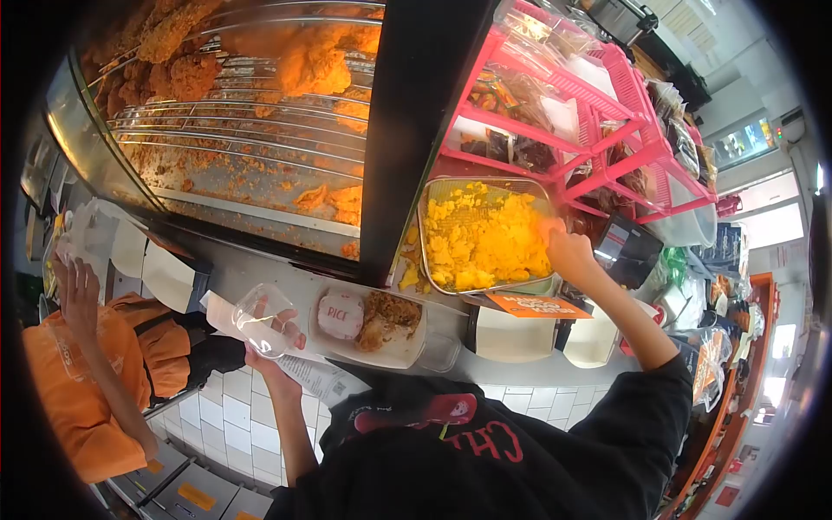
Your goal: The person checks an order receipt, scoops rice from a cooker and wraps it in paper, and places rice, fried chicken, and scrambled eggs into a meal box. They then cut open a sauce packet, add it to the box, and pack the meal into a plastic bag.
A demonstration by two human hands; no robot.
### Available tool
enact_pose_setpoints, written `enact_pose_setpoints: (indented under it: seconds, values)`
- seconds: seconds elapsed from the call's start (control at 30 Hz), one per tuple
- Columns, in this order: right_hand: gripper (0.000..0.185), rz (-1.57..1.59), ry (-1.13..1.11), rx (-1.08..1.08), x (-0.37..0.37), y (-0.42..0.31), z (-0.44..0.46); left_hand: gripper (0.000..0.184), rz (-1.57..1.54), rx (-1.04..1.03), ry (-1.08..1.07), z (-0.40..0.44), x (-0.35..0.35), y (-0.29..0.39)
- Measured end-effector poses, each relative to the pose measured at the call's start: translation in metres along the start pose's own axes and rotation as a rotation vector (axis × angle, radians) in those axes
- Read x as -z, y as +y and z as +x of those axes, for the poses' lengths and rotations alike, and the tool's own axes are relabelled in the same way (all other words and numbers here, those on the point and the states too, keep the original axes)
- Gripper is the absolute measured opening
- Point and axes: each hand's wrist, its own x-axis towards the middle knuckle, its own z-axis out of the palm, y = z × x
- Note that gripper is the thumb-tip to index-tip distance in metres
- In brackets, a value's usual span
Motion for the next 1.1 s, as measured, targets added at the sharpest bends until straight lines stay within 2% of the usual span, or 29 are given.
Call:
enact_pose_setpoints:
  seconds: [0.1, 0.3, 0.33, 0.47, 0.53, 0.57, 0.63, 0.67, 0.77, 0.83, 0.87, 0.93, 0.97, 1.03, 1.07, 1.1]
  values:
    - [0.015, 0.179, 0.127, -0.035, -0.022, 0.006, 0.015, 0.072, -0.021, 0.016, 0.030, 0.002, -0.001, 0.000]
    - [0.016, 0.071, 0.089, 0.030, 0.016, -0.037, 0.009, 0.067, -0.032, 0.011, 0.041, 0.006, 0.005, 0.001]
    - [0.012, 0.099, 0.131, 0.115, 0.009, -0.041, 0.009, 0.068, -0.040, 0.023, 0.075, 0.006, 0.006, 0.000]
    - [0.008, 0.156, 0.138, 0.170, 0.007, -0.050, 0.019, 0.070, -0.031, 0.014, 0.093, 0.005, 0.011, 0.003]
    - [0.007, 0.110, 0.324, 0.111, 0.020, -0.040, 0.018, 0.070, -0.022, -0.013, 0.101, 0.004, 0.018, 0.005]
    - [0.007, 0.110, 0.326, 0.122, 0.016, -0.035, 0.020, 0.071, -0.014, -0.031, 0.104, 0.002, 0.021, 0.005]
    - [0.006, 0.195, 0.117, 0.114, 0.001, -0.028, 0.023, 0.070, -0.031, -0.004, 0.172, 0.001, 0.022, 0.004]
    - [0.006, 0.195, 0.118, 0.114, -0.006, -0.028, 0.026, 0.069, -0.048, 0.023, 0.235, 0.001, 0.021, 0.004]
    - [0.010, 0.294, 0.185, 0.234, -0.013, -0.022, 0.036, 0.067, -0.051, 0.047, 0.233, 0.004, 0.021, 0.003]
    - [0.012, 0.569, -0.078, 0.183, -0.007, -0.007, 0.051, 0.066, -0.071, 0.036, 0.214, 0.007, 0.021, 0.002]
    - [0.012, 0.565, -0.082, 0.186, -0.007, -0.002, 0.055, 0.065, -0.089, 0.026, 0.195, 0.007, 0.022, 0.001]
    - [0.015, 0.916, -0.201, 0.042, -0.014, 0.002, 0.063, 0.065, -0.117, 0.025, 0.195, 0.006, 0.024, -0.004]
    - [0.015, 0.911, -0.196, 0.046, -0.023, -0.002, 0.069, 0.065, -0.145, 0.019, 0.191, 0.008, 0.024, -0.006]
    - [0.023, 0.976, -0.176, 0.226, -0.042, -0.022, 0.078, 0.061, -0.168, 0.031, 0.222, 0.007, 0.017, -0.008]
    - [0.023, 0.975, -0.176, 0.232, -0.029, -0.039, 0.076, 0.058, -0.186, 0.049, 0.256, 0.005, 0.014, -0.009]
    - [0.027, 0.693, -0.137, 0.284, -0.008, -0.060, 0.073, 0.058, -0.188, 0.042, 0.263, 0.004, 0.013, -0.009]
